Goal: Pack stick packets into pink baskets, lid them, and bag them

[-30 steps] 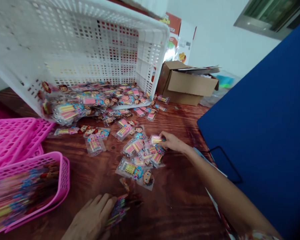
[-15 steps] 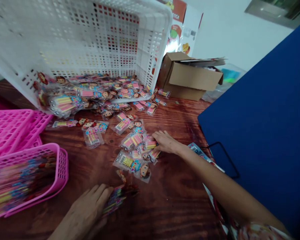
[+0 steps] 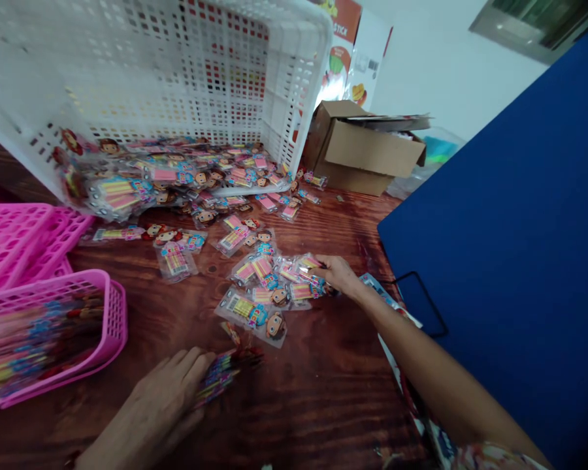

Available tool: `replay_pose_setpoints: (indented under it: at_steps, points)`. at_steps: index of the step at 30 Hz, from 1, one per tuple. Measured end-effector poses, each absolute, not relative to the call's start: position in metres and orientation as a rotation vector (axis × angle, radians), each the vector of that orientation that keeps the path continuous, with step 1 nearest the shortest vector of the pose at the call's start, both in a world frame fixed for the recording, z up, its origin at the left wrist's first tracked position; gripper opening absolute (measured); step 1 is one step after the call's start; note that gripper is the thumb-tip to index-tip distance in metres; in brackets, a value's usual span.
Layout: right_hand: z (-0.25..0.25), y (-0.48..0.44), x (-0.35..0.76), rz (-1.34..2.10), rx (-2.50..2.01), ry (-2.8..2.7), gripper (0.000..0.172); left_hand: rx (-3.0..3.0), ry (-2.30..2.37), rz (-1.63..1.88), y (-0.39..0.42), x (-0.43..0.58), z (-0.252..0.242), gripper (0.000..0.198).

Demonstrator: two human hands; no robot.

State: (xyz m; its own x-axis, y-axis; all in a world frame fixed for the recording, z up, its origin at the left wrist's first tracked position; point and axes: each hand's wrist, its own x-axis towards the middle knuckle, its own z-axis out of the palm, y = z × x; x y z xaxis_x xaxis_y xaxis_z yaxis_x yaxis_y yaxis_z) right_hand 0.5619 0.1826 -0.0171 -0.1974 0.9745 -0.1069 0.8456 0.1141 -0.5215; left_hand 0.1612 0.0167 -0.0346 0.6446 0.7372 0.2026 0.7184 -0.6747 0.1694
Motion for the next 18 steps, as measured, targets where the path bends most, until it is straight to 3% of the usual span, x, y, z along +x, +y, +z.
replay_pose_setpoints:
  at_steps: [6, 12, 15, 18]
  points:
    - [-0.015, 0.176, 0.584, 0.746, -1.871, -1.798, 0.027, 2.746, 1.251, 0.277, 0.016, 0.163, -0.033, 0.042]
    - [-0.007, 0.166, 0.575, 1.186, -1.62, -1.952, 0.039, 2.719, 1.228, 0.36, 0.018, 0.168, -0.025, 0.04]
    - [-0.015, 0.155, 0.558, 0.967, -1.716, -2.289, 0.043, 2.695, 1.219, 0.388, 0.017, 0.165, -0.03, 0.043]
    - [-0.018, 0.143, 0.547, 0.589, -1.82, -2.552, 0.036, 2.678, 1.217, 0.356, 0.017, 0.163, -0.035, 0.044]
